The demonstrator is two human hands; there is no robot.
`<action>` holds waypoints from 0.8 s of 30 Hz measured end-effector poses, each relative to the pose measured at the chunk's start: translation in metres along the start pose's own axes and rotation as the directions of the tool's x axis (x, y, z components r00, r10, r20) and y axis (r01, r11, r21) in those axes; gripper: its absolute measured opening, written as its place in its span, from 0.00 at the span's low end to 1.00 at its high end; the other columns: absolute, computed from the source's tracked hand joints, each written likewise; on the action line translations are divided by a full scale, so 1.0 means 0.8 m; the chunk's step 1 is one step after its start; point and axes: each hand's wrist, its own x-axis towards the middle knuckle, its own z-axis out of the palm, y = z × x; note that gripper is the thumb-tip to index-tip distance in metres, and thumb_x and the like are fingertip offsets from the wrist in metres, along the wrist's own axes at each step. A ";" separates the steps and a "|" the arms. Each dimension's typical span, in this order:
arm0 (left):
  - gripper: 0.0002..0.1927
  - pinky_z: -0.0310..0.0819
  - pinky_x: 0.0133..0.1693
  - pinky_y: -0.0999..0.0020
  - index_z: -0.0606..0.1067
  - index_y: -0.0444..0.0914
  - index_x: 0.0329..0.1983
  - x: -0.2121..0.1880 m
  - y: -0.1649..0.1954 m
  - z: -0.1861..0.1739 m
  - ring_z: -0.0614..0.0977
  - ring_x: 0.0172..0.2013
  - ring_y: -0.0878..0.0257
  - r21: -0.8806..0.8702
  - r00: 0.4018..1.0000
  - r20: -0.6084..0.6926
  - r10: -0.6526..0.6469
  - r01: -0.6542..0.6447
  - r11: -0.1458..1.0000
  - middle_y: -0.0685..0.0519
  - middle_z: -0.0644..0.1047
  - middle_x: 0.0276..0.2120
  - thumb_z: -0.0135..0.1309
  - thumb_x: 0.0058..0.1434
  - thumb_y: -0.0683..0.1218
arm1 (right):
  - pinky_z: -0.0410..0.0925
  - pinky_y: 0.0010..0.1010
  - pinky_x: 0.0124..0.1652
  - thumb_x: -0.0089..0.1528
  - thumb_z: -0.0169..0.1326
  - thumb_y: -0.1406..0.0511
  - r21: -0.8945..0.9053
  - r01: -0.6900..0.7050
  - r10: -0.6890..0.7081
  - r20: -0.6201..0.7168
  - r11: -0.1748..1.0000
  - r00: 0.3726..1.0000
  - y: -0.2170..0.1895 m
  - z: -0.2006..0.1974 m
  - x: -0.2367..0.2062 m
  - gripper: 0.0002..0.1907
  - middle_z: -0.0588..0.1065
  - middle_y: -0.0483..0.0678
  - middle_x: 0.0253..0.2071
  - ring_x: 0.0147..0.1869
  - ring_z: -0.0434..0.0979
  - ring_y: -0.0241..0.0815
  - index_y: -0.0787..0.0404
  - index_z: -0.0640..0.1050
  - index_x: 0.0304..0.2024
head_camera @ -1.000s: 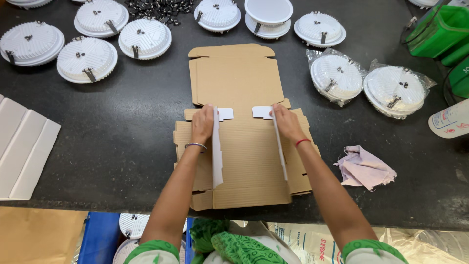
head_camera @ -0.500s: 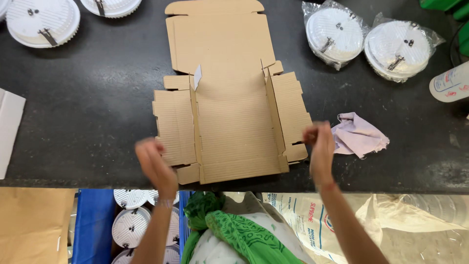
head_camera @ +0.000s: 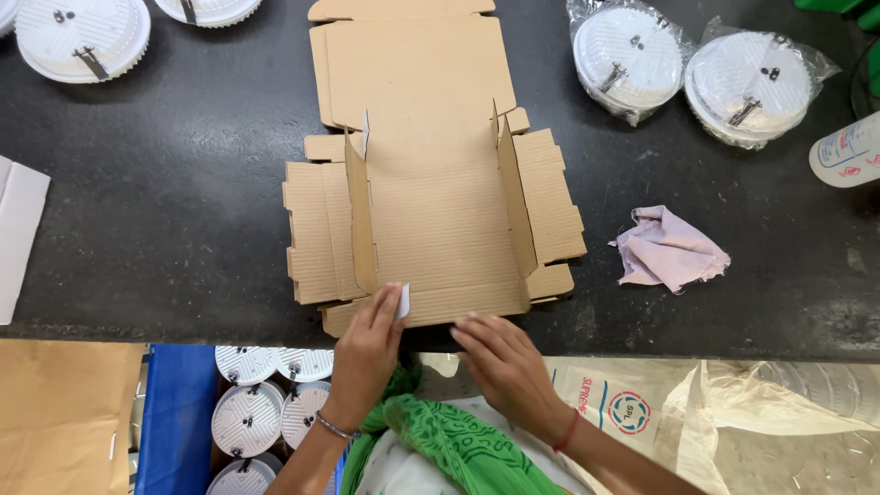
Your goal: The person places a round LED panel light into a white cardboard box, folds the box flaps closed, and stacks the finished box on a pile at the side of the workbench. They repeat this packing cycle with additional panels, taking new boxes and panels from the table.
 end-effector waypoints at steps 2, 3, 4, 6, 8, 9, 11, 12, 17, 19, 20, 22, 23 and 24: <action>0.21 0.78 0.46 0.59 0.73 0.38 0.63 0.007 0.011 -0.007 0.81 0.51 0.48 0.002 0.999 0.003 -0.036 0.036 0.999 0.47 0.77 0.56 0.55 0.67 0.43 | 0.61 0.45 0.64 0.61 0.56 0.66 -0.084 0.036 -0.032 0.047 0.996 0.998 0.006 0.009 0.020 0.23 0.73 0.54 0.62 0.68 0.69 0.53 0.67 0.76 0.58; 0.20 0.79 0.46 0.59 0.73 0.37 0.62 0.011 0.016 -0.011 0.82 0.51 0.48 0.003 0.999 0.004 -0.044 0.044 0.999 0.47 0.78 0.56 0.55 0.67 0.43 | 0.60 0.46 0.64 0.59 0.55 0.67 -0.126 0.059 -0.050 0.070 0.990 0.996 0.013 0.013 0.031 0.26 0.72 0.57 0.63 0.68 0.68 0.55 0.70 0.75 0.60; 0.20 0.79 0.45 0.59 0.73 0.37 0.62 0.013 0.020 -0.016 0.82 0.50 0.48 0.004 0.999 0.003 -0.051 0.051 0.999 0.47 0.78 0.55 0.54 0.67 0.43 | 0.62 0.44 0.63 0.59 0.54 0.69 -0.126 0.074 -0.067 0.055 0.989 0.996 0.021 0.015 0.038 0.24 0.73 0.57 0.62 0.67 0.70 0.54 0.69 0.76 0.58; 0.19 0.78 0.47 0.59 0.73 0.35 0.61 0.018 0.023 -0.028 0.82 0.51 0.47 -0.019 0.990 -0.088 0.108 -0.110 0.994 0.44 0.78 0.57 0.53 0.67 0.43 | 0.66 0.41 0.61 0.58 0.51 0.72 -0.131 0.109 -0.107 0.026 0.985 0.994 0.040 0.018 0.054 0.22 0.76 0.55 0.59 0.64 0.75 0.53 0.66 0.76 0.56; 0.17 0.78 0.49 0.60 0.74 0.34 0.59 0.028 0.014 -0.037 0.82 0.51 0.49 -0.054 0.957 -0.196 0.214 -0.228 0.972 0.44 0.78 0.56 0.52 0.68 0.41 | 0.69 0.42 0.52 0.58 0.49 0.74 -0.074 -0.046 0.054 0.103 0.996 0.993 0.058 0.019 0.067 0.19 0.80 0.49 0.48 0.53 0.79 0.51 0.59 0.80 0.51; 0.15 0.79 0.50 0.61 0.75 0.35 0.58 0.037 0.003 -0.041 0.83 0.50 0.51 -0.084 0.937 -0.255 0.238 -0.266 0.960 0.45 0.79 0.55 0.52 0.69 0.40 | 0.70 0.42 0.47 0.58 0.48 0.75 -0.049 -0.128 0.134 0.146 0.991 0.980 0.067 0.020 0.074 0.20 0.81 0.47 0.42 0.48 0.81 0.50 0.55 0.81 0.48; 0.11 0.76 0.53 0.62 0.76 0.35 0.55 0.064 -0.029 -0.041 0.82 0.50 0.51 -0.128 0.909 -0.381 0.170 -0.234 0.964 0.46 0.79 0.53 0.50 0.71 0.39 | 0.70 0.42 0.43 0.58 0.50 0.74 0.003 -0.095 0.094 0.114 0.995 0.989 0.085 0.023 0.091 0.15 0.80 0.47 0.36 0.43 0.80 0.50 0.56 0.81 0.44; 0.09 0.72 0.55 0.61 0.76 0.34 0.53 0.087 -0.050 -0.035 0.80 0.51 0.49 -0.151 0.892 -0.446 0.079 -0.162 0.975 0.46 0.79 0.52 0.50 0.72 0.39 | 0.70 0.43 0.42 0.58 0.51 0.74 0.030 -0.078 0.075 0.099 0.996 0.992 0.091 0.024 0.095 0.13 0.80 0.47 0.33 0.41 0.80 0.51 0.56 0.81 0.41; 0.25 0.59 0.65 0.58 0.75 0.35 0.61 0.234 -0.150 0.028 0.71 0.63 0.47 -0.409 0.957 -0.249 -0.148 0.035 0.912 0.42 0.74 0.60 0.33 0.76 0.54 | 0.70 0.41 0.41 0.56 0.52 0.73 0.018 -0.109 0.106 0.118 0.994 0.987 0.099 0.030 0.102 0.13 0.81 0.46 0.34 0.40 0.80 0.51 0.55 0.82 0.40; 0.30 0.57 0.65 0.57 0.77 0.36 0.59 0.277 -0.164 0.053 0.70 0.64 0.47 -0.485 0.954 -0.162 -0.253 0.147 0.862 0.42 0.74 0.60 0.31 0.76 0.59 | 0.70 0.41 0.40 0.56 0.53 0.72 0.007 -0.124 0.123 0.120 0.992 0.985 0.098 0.032 0.100 0.13 0.81 0.45 0.34 0.40 0.80 0.51 0.55 0.82 0.40; 0.32 0.55 0.65 0.56 0.78 0.37 0.58 0.291 -0.166 0.062 0.71 0.63 0.47 -0.440 0.949 -0.148 -0.278 0.188 0.878 0.42 0.75 0.59 0.29 0.75 0.60 | 0.70 0.41 0.40 0.56 0.53 0.72 -0.005 -0.146 0.146 0.130 0.989 0.981 0.097 0.033 0.098 0.12 0.80 0.45 0.33 0.39 0.79 0.51 0.55 0.82 0.40; 0.33 0.61 0.64 0.58 0.82 0.38 0.54 0.306 -0.161 0.065 0.73 0.60 0.48 -0.478 0.940 -0.109 -0.323 0.235 0.846 0.41 0.77 0.56 0.30 0.75 0.62 | 0.70 0.41 0.41 0.57 0.53 0.72 -0.020 -0.163 0.164 0.130 0.986 0.978 0.095 0.035 0.097 0.11 0.80 0.46 0.32 0.39 0.79 0.50 0.55 0.82 0.39; 0.34 0.63 0.64 0.60 0.83 0.39 0.52 0.308 -0.159 0.067 0.75 0.59 0.49 -0.497 0.937 -0.082 -0.340 0.257 0.829 0.41 0.78 0.55 0.30 0.75 0.63 | 0.70 0.41 0.41 0.57 0.53 0.72 -0.023 -0.159 0.161 0.121 0.987 0.980 0.095 0.037 0.097 0.11 0.80 0.46 0.32 0.39 0.79 0.50 0.55 0.82 0.39; 0.33 0.66 0.62 0.60 0.84 0.38 0.49 0.308 -0.160 0.068 0.77 0.57 0.51 -0.567 0.932 -0.102 -0.346 0.232 0.791 0.42 0.79 0.53 0.32 0.74 0.62 | 0.69 0.40 0.41 0.57 0.53 0.72 -0.028 -0.161 0.163 0.111 0.987 0.980 0.095 0.038 0.096 0.11 0.80 0.46 0.32 0.40 0.80 0.50 0.55 0.82 0.39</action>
